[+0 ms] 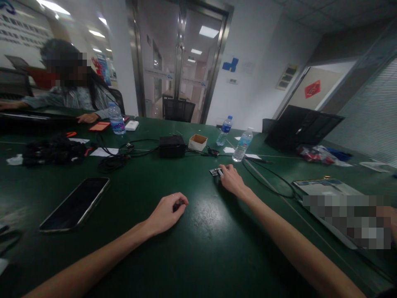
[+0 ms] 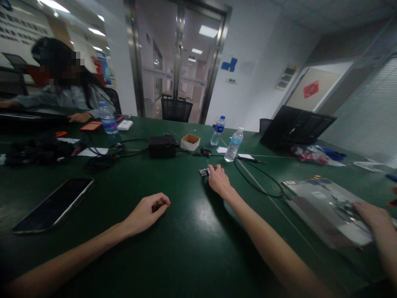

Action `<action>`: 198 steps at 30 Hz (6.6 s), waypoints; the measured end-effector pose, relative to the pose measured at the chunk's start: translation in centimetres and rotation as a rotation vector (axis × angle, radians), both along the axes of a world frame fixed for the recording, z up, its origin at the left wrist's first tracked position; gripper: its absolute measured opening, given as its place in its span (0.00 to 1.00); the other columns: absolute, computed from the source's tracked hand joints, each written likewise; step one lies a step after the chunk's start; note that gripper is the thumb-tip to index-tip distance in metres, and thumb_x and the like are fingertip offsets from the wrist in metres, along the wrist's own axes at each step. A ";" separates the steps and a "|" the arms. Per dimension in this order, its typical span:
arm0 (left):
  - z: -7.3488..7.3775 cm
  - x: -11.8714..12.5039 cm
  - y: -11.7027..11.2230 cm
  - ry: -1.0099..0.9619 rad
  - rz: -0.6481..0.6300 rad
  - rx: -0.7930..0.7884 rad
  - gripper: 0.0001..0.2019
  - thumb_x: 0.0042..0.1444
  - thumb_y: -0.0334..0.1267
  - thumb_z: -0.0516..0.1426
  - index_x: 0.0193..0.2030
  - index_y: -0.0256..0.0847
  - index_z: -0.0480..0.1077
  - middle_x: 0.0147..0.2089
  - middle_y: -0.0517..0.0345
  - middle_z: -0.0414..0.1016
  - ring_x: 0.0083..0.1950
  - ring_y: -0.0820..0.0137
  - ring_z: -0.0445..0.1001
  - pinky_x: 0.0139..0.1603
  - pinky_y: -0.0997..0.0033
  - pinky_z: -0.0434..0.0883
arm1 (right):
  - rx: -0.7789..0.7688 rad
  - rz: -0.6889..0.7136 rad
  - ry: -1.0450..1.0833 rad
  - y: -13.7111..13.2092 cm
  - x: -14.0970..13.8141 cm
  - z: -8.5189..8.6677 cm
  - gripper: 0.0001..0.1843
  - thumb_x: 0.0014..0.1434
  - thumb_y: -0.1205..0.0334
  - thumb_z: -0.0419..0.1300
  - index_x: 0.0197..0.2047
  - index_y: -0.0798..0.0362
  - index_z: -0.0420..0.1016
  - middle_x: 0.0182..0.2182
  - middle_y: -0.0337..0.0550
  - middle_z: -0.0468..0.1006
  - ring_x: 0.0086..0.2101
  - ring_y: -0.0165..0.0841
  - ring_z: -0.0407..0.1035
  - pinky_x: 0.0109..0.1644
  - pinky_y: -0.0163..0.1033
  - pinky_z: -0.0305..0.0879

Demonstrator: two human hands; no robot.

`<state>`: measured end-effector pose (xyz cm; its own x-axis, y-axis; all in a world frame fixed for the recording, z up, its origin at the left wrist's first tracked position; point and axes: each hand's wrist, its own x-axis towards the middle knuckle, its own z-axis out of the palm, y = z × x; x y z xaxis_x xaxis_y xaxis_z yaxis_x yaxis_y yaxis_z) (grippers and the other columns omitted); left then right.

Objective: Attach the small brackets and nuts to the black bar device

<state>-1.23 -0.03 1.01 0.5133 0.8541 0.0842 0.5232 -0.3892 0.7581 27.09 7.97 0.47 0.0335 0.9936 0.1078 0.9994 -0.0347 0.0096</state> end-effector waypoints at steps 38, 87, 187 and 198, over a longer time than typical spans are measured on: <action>0.2 -0.1 0.1 0.027 -0.060 -0.032 0.08 0.59 0.35 0.51 0.41 0.39 0.69 0.40 0.56 0.72 0.38 0.69 0.70 0.37 0.71 0.69 | -0.127 -0.138 0.070 6.1 7.9 -1.8 0.24 0.62 0.59 0.45 0.62 0.40 0.55 0.53 0.52 0.56 0.49 0.48 0.60 0.48 0.52 0.60; -0.7 -0.1 0.3 -0.021 -0.080 0.028 0.06 0.57 0.31 0.53 0.39 0.38 0.70 0.36 0.59 0.72 0.32 0.73 0.69 0.33 0.75 0.66 | -0.039 -0.308 0.092 6.2 10.7 -2.7 0.37 0.58 0.39 0.48 0.62 0.56 0.56 0.57 0.63 0.58 0.57 0.57 0.54 0.54 0.55 0.55; -0.9 -0.2 0.5 0.008 -0.126 0.014 0.06 0.59 0.34 0.52 0.40 0.39 0.70 0.37 0.59 0.73 0.33 0.73 0.70 0.33 0.74 0.66 | -0.037 -0.410 1.114 2.1 9.2 -0.5 0.20 0.57 0.50 0.52 0.40 0.59 0.72 0.28 0.48 0.75 0.25 0.35 0.70 0.25 0.36 0.67; -0.5 -0.1 0.4 0.007 -0.132 0.022 0.06 0.59 0.32 0.52 0.40 0.38 0.70 0.38 0.57 0.72 0.35 0.72 0.70 0.35 0.73 0.67 | -0.205 -0.280 1.211 1.6 9.6 0.0 0.16 0.62 0.58 0.45 0.36 0.57 0.70 0.30 0.49 0.74 0.25 0.30 0.68 0.23 0.30 0.67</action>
<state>-1.33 0.39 0.46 0.6219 0.7769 0.0979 0.4716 -0.4715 0.7451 36.69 9.53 0.46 0.2148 0.9313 -0.2943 0.3297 -0.3528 -0.8757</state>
